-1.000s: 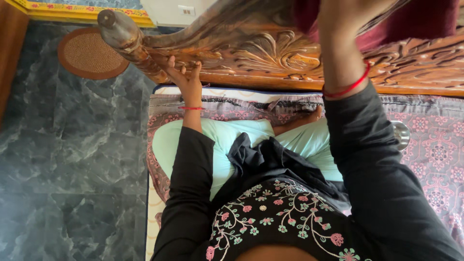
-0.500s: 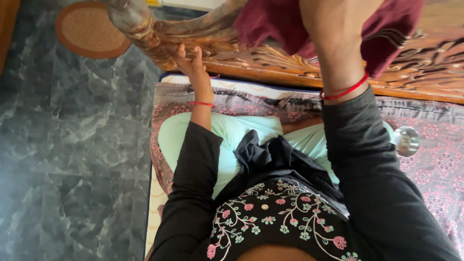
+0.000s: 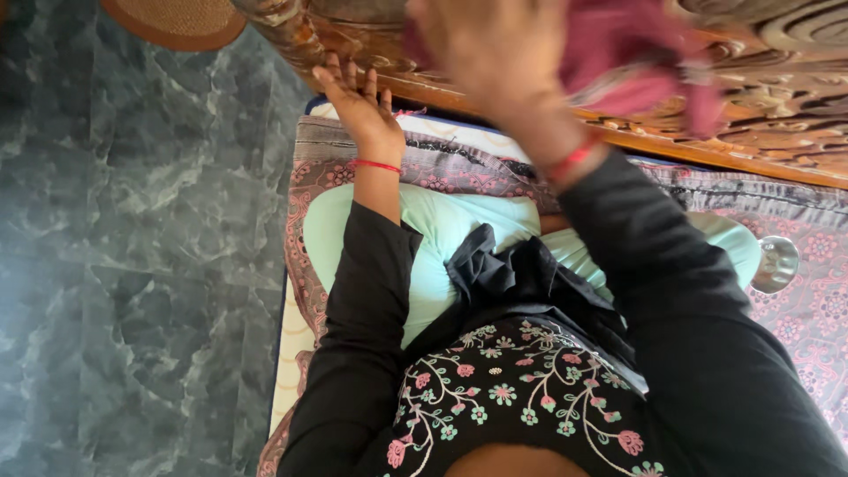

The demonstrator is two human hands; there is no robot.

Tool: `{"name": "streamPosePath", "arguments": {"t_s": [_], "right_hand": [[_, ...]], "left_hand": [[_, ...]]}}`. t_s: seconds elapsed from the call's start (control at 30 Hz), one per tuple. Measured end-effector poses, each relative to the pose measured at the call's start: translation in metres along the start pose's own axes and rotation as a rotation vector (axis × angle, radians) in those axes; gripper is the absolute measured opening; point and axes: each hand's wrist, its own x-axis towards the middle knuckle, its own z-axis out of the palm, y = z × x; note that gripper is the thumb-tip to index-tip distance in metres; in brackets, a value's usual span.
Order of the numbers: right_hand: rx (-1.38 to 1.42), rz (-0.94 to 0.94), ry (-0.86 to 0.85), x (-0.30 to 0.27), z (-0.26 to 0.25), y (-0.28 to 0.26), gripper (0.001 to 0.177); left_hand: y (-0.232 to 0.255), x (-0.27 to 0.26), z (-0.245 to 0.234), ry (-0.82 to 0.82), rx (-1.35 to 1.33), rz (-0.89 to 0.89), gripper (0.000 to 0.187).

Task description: The person wipes the surface of a carved wooden headboard using a maroon cloth. They move the cloth back and forth across the wood, focusing on the carved details and edges.

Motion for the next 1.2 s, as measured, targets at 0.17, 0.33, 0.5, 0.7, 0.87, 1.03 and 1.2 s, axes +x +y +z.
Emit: {"name": "streamPosePath", "arguments": {"t_s": [0.17, 0.33, 0.5, 0.7, 0.87, 1.03, 1.2], "right_hand": [[-0.12, -0.125, 0.028, 0.008, 0.072, -0.08, 0.05], [-0.285, -0.199, 0.163, 0.004, 0.103, -0.106, 0.055], [-0.246, -0.528, 0.071, -0.009, 0.146, -0.125, 0.06], [-0.237, -0.725, -0.028, -0.059, 0.17, -0.124, 0.053], [-0.124, -0.758, -0.115, -0.107, 0.171, -0.079, 0.044], [-0.015, -0.735, -0.205, -0.137, 0.145, -0.031, 0.036], [0.448, -0.499, -0.164, -0.135, 0.117, -0.027, 0.025]], "left_hand": [[0.023, 0.006, -0.005, 0.136, 0.053, 0.069, 0.09], [0.027, 0.011, -0.012, 0.187, -0.122, 0.144, 0.078], [0.011, 0.036, -0.033, 0.321, -0.108, 0.399, 0.076], [0.0, 0.052, -0.046, 0.218, -0.114, 0.221, 0.077], [0.0, 0.049, -0.035, 0.28, 0.027, 0.163, 0.072], [0.007, 0.039, -0.026, 0.269, 0.024, 0.154, 0.071], [0.01, 0.031, -0.018, 0.295, 0.028, 0.146, 0.071]]}}
